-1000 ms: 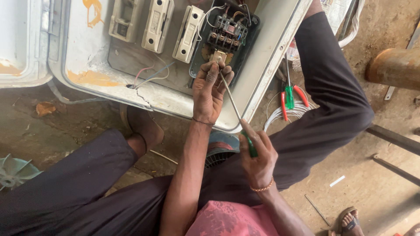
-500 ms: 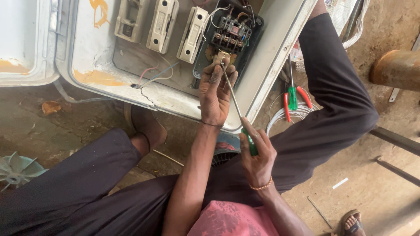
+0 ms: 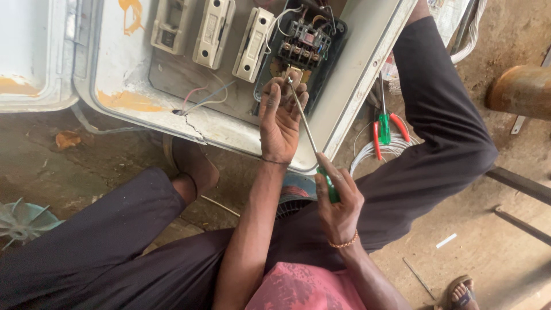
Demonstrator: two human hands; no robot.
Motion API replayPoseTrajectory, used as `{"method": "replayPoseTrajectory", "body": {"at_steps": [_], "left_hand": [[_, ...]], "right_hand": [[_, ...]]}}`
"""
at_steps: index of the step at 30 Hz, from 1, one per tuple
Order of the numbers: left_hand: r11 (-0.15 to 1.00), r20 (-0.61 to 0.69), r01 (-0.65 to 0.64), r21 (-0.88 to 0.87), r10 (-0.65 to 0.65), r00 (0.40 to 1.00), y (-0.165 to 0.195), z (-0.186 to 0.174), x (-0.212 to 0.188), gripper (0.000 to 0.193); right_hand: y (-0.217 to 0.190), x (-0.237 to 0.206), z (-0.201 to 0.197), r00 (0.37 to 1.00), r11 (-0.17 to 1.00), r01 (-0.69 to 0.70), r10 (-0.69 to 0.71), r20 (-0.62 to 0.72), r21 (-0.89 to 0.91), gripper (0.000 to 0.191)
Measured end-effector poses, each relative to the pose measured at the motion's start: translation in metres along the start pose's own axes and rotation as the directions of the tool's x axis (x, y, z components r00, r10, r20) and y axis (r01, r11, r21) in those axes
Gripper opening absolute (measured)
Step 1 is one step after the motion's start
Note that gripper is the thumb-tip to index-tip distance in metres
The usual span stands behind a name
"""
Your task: The person sits on the ground and uses a screwdriver to tighten screws on the terminals of an open electrical box. They repeatedly adjust wires and components inside the box while working.
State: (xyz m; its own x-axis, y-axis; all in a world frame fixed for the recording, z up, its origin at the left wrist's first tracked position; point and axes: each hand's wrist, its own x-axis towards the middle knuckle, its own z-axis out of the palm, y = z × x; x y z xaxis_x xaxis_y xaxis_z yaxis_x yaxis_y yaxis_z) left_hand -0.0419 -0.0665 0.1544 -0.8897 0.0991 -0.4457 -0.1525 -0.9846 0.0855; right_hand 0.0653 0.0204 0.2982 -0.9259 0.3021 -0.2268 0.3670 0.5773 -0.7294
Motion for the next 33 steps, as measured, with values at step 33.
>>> {"method": "replayPoseTrajectory", "body": {"at_steps": [33], "left_hand": [[-0.374,-0.135,0.198,0.906,0.19,0.973,0.018,-0.02,0.042,0.065]], "right_hand": [[-0.047,0.108,-0.034,0.985,0.932,0.074,-0.013,0.17,-0.355,0.036]]}}
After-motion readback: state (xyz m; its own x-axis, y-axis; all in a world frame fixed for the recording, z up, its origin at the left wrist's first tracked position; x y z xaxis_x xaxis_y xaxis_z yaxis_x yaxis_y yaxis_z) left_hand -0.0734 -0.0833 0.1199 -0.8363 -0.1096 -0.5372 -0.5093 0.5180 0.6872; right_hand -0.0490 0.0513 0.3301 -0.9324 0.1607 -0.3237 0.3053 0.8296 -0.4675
